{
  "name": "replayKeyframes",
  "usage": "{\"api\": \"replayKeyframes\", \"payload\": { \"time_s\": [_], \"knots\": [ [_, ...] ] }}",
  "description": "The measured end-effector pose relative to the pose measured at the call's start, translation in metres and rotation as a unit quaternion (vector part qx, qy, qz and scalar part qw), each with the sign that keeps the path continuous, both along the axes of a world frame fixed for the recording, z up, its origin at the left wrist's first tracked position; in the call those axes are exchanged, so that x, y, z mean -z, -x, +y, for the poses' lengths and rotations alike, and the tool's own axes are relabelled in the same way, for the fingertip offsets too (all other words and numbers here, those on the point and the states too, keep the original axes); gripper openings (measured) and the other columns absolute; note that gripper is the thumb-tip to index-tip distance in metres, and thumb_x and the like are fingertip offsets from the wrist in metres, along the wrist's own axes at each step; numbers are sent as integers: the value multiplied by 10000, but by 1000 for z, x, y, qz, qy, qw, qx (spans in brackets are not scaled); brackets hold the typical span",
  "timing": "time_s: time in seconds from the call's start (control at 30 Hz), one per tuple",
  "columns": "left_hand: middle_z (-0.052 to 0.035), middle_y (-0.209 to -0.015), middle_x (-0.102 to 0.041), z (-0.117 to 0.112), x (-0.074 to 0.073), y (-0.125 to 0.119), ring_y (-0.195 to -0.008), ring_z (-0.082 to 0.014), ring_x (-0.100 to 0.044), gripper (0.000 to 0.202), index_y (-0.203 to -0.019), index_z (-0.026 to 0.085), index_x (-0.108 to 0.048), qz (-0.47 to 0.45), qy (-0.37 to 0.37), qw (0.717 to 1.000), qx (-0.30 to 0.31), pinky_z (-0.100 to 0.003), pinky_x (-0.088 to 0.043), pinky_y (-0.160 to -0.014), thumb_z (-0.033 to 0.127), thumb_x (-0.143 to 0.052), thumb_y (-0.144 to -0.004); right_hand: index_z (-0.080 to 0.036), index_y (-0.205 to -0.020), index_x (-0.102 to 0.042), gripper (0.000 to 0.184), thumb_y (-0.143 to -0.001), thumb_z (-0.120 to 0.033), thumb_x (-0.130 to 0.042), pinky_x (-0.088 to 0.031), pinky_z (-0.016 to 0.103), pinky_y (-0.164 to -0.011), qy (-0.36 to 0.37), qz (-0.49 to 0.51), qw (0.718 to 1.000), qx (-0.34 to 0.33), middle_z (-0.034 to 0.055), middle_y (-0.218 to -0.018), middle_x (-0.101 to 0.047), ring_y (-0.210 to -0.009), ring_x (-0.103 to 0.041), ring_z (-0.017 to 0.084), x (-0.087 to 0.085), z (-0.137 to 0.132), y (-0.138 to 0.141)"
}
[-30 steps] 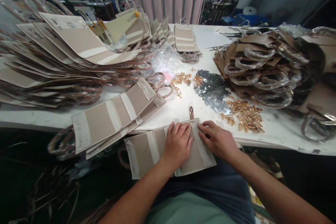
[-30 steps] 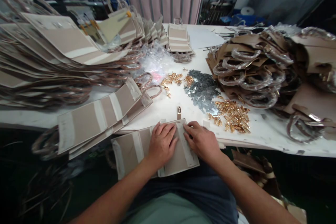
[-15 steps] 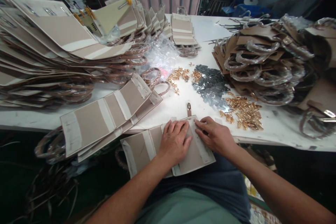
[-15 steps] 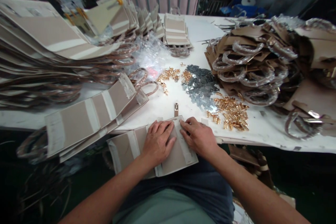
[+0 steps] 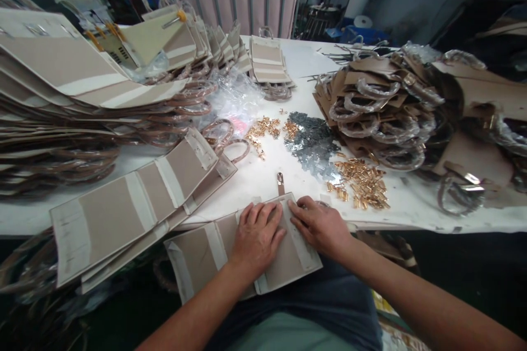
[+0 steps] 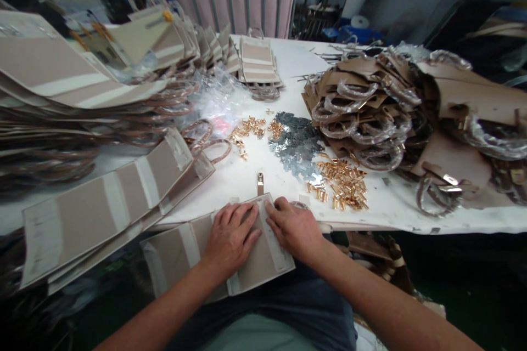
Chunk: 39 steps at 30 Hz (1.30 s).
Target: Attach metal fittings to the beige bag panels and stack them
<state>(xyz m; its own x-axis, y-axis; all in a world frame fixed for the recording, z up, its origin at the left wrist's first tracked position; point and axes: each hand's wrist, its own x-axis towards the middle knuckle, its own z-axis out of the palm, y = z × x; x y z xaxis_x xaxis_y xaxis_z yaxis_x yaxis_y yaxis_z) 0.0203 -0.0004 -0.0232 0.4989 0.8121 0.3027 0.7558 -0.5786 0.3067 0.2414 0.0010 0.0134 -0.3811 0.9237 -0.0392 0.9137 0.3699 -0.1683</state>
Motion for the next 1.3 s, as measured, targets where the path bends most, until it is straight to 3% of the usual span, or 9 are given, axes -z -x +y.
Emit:
{"api": "replayKeyframes", "payload": {
  "time_s": [0.2,0.37,0.43,0.53,0.77,0.9,1.03,1.13,1.3],
  "knots": [
    [-94,-1462,-627,0,-1,3,-1326,-334,-518,536,-1507,215,-565,7,-5,1000,6,-546,-372,-1185,356,-646,-996,-314,-1407,-675,369,-1045,-339,-606,-548,300,-810,30,79,996,1,36,-1238,-707,-957,-732,214,-9,10,-9],
    [-92,-1474,-618,-1,1,5,-1333,-336,-510,564,-1503,208,-559,-15,2,1000,10,-543,-372,-1194,351,-677,-970,-326,-1208,-802,285,-1016,-420,-613,-531,315,-836,-46,51,986,153,22,-1217,-757,-1025,-726,241,-22,66,-50],
    [-90,-1470,-621,-1,1,5,-1331,-334,-509,566,-1497,209,-560,-25,8,1000,8,-541,-376,-1195,350,-684,-963,-302,-1201,-812,306,-986,-423,-630,-522,320,-832,-38,2,979,202,52,-1262,-756,-1071,-713,267,-20,92,-67],
    [-87,-1465,-622,-2,3,6,-1334,-323,-505,560,-1486,203,-562,-41,13,999,5,-529,-378,-1200,357,-684,-961,-269,-1108,-844,286,-952,-390,-637,-506,317,-771,-21,-22,975,222,84,-1152,-792,-1026,-717,281,-10,117,-82],
    [-85,-1472,-615,-4,6,6,-1342,-322,-502,576,-1486,225,-562,-60,20,998,2,-536,-379,-1197,386,-693,-949,-246,-1046,-845,280,-916,-394,-646,-492,315,-728,-28,-15,969,244,85,-1018,-814,-923,-722,269,4,123,-92],
    [-81,-1462,-621,-4,3,6,-1334,-321,-509,570,-1480,229,-574,-68,29,997,2,-528,-384,-1191,397,-695,-949,-216,-1044,-834,283,-923,-379,-637,-523,306,-766,2,85,977,193,62,-968,-814,-865,-730,237,-13,110,-80],
    [-81,-1454,-626,-4,0,5,-1328,-326,-514,555,-1465,233,-596,-70,40,997,2,-533,-393,-1183,391,-697,-943,-224,-1027,-823,248,-901,-361,-658,-561,302,-845,128,265,955,29,51,-1034,-812,-944,-738,228,-33,84,-41],
    [-85,-1430,-641,-4,-1,3,-1315,-319,-527,542,-1450,221,-613,-80,47,996,-6,-525,-413,-1171,370,-702,-936,-235,-1016,-827,217,-894,-296,-658,-562,294,-815,194,258,946,-18,35,-1003,-813,-899,-740,217,-36,70,-11],
    [-81,-1365,-683,-2,-2,-1,-1273,-302,-563,440,-1369,201,-670,-111,41,993,-21,-505,-441,-1137,325,-688,-947,-242,-983,-839,191,-878,-217,-682,-550,284,-819,199,204,959,-8,4,-954,-823,-870,-751,205,-23,70,3]
  ]
}}
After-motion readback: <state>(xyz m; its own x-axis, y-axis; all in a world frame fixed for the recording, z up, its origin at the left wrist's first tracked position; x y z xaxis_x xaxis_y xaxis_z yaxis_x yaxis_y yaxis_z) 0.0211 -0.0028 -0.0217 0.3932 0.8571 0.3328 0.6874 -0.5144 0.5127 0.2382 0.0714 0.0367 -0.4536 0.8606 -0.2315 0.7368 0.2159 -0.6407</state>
